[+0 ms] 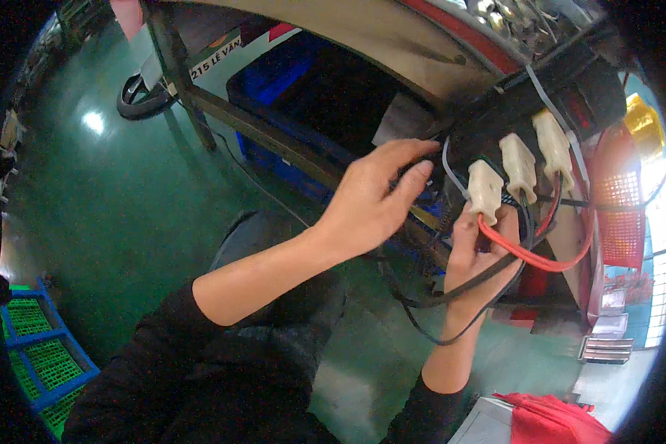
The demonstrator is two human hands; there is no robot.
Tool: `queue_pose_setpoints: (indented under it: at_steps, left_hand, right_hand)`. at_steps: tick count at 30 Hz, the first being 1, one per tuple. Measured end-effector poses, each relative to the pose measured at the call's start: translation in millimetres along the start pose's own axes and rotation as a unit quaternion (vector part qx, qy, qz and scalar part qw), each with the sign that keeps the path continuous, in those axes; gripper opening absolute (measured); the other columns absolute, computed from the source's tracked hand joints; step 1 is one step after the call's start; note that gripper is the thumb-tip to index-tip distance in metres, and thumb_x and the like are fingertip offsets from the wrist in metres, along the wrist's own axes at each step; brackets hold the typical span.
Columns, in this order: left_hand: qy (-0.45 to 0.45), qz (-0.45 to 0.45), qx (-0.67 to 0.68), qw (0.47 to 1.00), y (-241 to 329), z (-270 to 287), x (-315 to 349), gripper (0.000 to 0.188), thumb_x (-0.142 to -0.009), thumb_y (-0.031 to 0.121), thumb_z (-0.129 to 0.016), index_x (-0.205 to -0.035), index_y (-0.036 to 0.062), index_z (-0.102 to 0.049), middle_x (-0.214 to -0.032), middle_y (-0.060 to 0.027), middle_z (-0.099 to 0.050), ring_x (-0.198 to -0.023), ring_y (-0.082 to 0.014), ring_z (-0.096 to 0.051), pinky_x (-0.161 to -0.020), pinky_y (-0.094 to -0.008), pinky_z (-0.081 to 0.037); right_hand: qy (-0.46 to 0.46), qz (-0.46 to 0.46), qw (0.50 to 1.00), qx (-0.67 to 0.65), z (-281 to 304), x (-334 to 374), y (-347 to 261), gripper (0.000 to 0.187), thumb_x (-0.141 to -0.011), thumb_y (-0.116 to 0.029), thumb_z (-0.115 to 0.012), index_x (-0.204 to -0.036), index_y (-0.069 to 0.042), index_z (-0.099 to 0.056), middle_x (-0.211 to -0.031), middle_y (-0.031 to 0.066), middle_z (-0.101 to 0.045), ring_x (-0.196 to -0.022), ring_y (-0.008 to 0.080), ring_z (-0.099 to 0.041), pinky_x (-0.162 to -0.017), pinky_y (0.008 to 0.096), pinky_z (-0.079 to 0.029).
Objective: The person retrieves zip ties from a cabinet, walks to a cart, and uses the zip ties to bundle and secure multiple electrical cables and connectors under the cart. The person repeatedly loops, tightens, and adjusts the zip ties to organize the wiring.
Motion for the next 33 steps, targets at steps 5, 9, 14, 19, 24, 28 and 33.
queue_pose_setpoints:
  at_steps: [5,9,14,19,24,28,33]
  left_hand:
    - [-0.038,0.028,-0.022,0.999,-4,-13,-3,0.037,-0.093,0.024,-0.045,-0.117,-0.0029,-0.055,-0.117,-0.0200,-0.053,-0.109,-0.0364,-0.046,-0.095,-0.0401,-0.037]
    - [-0.039,0.033,-0.025,0.998,-4,-17,-5,0.039,-0.093,0.025,-0.045,-0.119,-0.0025,-0.053,-0.118,-0.0210,-0.050,-0.109,-0.0380,-0.045,-0.095,-0.0407,-0.036]
    - [-0.048,-0.004,-0.032,0.998,-7,-13,-9,0.042,-0.091,0.028,-0.049,-0.120,-0.0026,-0.052,-0.115,-0.0218,-0.052,-0.107,-0.0370,-0.047,-0.093,-0.0403,-0.038]
    - [-0.005,-0.006,-0.009,1.000,1,-4,-7,0.044,-0.081,0.029,-0.065,-0.110,-0.0027,-0.055,-0.106,-0.0194,-0.057,-0.098,-0.0344,-0.054,-0.087,-0.0395,-0.043]
    - [0.009,-0.016,-0.031,0.999,13,2,-12,0.047,-0.073,0.028,-0.073,-0.104,-0.0024,-0.055,-0.102,-0.0186,-0.059,-0.097,-0.0331,-0.057,-0.084,-0.0375,-0.045]
    - [-0.065,0.016,-0.065,0.996,14,0,-27,0.049,-0.070,0.024,-0.074,-0.104,-0.0040,-0.054,-0.099,-0.0199,-0.061,-0.093,-0.0320,-0.060,-0.081,-0.0365,-0.047]
    - [-0.117,0.036,-0.134,0.983,19,-5,-40,0.056,-0.063,0.026,-0.077,-0.102,-0.0044,-0.052,-0.099,-0.0213,-0.060,-0.094,-0.0352,-0.060,-0.080,-0.0399,-0.047]
  right_hand:
    - [-0.085,-0.128,0.987,-0.055,6,-8,3,0.018,-0.088,-0.014,-0.057,-0.099,-0.001,-0.056,-0.063,-0.0026,-0.046,-0.048,0.0044,-0.039,-0.043,0.0197,-0.028]
    - [-0.124,-0.238,0.954,-0.132,9,-10,10,0.029,-0.084,-0.011,-0.061,-0.111,0.000,-0.054,-0.075,0.0009,-0.052,-0.052,0.0058,-0.043,-0.046,0.0201,-0.033]
    - [-0.063,-0.228,0.949,-0.209,5,-6,21,0.029,-0.084,-0.011,-0.062,-0.109,0.001,-0.053,-0.072,-0.0010,-0.050,-0.050,0.0038,-0.040,-0.042,0.0182,-0.028]
    - [-0.044,-0.160,0.962,-0.217,1,1,17,0.025,-0.084,-0.008,-0.060,-0.108,0.000,-0.053,-0.072,-0.0035,-0.046,-0.056,0.0034,-0.035,-0.050,0.0180,-0.024]
    - [0.021,-0.155,0.957,-0.244,-1,8,21,0.015,-0.085,-0.009,-0.057,-0.097,-0.002,-0.053,-0.072,-0.0045,-0.043,-0.060,0.0030,-0.034,-0.052,0.0187,-0.024]
    - [0.026,-0.092,0.985,-0.143,5,7,25,0.014,-0.085,-0.011,-0.057,-0.095,-0.002,-0.055,-0.075,-0.0043,-0.047,-0.062,0.0034,-0.036,-0.055,0.0184,-0.027]
    - [0.041,-0.113,0.984,-0.134,8,5,39,0.015,-0.087,-0.010,-0.057,-0.098,0.000,-0.056,-0.083,0.0026,-0.055,-0.075,0.0094,-0.049,-0.066,0.0228,-0.039]
Point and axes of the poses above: each hand's wrist, its own x-axis away from the middle knuckle, its own z-axis out of the back of the hand, y = z × x, the point moved 5 cm from there along -x, towards the middle knuckle
